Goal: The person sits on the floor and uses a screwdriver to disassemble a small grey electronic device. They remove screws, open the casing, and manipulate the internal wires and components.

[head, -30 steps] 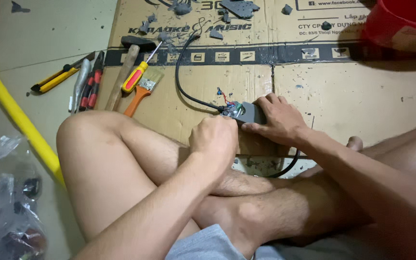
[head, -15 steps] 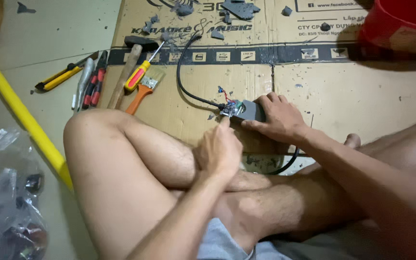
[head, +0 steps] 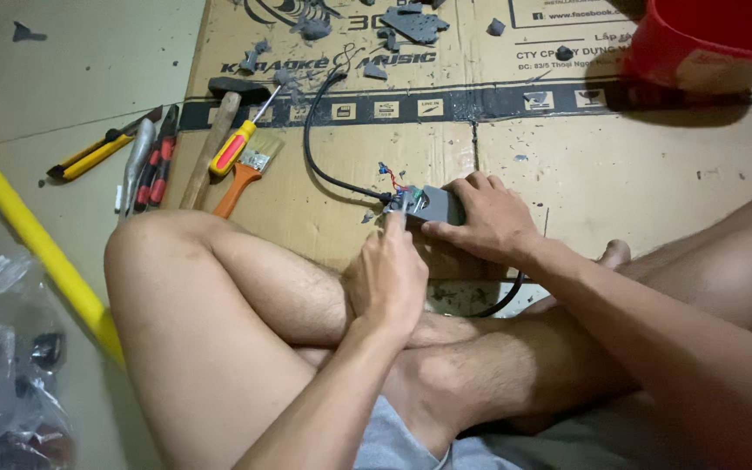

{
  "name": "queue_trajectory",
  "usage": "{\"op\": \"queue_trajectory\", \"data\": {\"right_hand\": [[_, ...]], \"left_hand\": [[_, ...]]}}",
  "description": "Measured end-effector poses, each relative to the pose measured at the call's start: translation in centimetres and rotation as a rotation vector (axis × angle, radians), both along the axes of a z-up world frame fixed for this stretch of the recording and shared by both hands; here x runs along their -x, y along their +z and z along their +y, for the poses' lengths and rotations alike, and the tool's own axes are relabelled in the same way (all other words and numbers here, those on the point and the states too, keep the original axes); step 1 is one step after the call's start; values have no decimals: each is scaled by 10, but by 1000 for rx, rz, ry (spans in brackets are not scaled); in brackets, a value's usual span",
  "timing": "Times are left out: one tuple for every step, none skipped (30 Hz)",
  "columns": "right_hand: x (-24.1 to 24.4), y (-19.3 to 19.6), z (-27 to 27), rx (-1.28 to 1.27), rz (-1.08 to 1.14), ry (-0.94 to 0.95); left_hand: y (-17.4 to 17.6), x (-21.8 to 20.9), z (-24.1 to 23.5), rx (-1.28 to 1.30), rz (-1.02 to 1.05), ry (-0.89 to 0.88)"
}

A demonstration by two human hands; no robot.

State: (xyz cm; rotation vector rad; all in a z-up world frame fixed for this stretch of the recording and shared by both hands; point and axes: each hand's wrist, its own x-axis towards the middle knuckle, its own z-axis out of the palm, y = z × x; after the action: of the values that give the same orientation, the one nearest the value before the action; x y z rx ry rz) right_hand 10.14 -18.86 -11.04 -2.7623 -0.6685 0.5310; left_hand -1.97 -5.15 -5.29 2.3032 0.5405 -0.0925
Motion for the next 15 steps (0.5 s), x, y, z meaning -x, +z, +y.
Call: {"op": "queue_trajectory", "data": {"right_hand": [[2,4,2,-1,1,-1],[4,9,4,-32,4,-22],[6,14,7,-63,6,-44],[5,12,8,-64,5,-41],[3,10,10,-120,-16,-56],[3,8,11,-173,-34,-73],[1,5,15,-171,-32,-71],[-3,3,20,-194,-48,-28],[-7,0,26,-217,-64,15],[-10,2,30,-217,-64,19],[-12,4,35,-208,-18,-8],[-15,7,41,-198,28,-33],[-18,8,45,-196,28,-25],[-22,9,47,-226,81,-78],[-25,9,49,-255,133,-130]], "left_hand": [[9,0,4,-1,1,-1],[18,1,9,31,-12,23],[28,1,14,64,-25,47],[32,0,24,63,-26,49],[36,0,34,86,46,40],[39,0,44,112,120,29],[28,-4,52,114,122,32],[17,-9,60,146,131,54],[5,-14,68,178,141,76],[7,-13,68,179,140,80],[9,-12,68,355,109,174],[11,-11,69,532,76,271],[4,-12,72,534,74,278],[-4,-13,73,612,43,287],[-12,-15,74,690,12,295]]}}
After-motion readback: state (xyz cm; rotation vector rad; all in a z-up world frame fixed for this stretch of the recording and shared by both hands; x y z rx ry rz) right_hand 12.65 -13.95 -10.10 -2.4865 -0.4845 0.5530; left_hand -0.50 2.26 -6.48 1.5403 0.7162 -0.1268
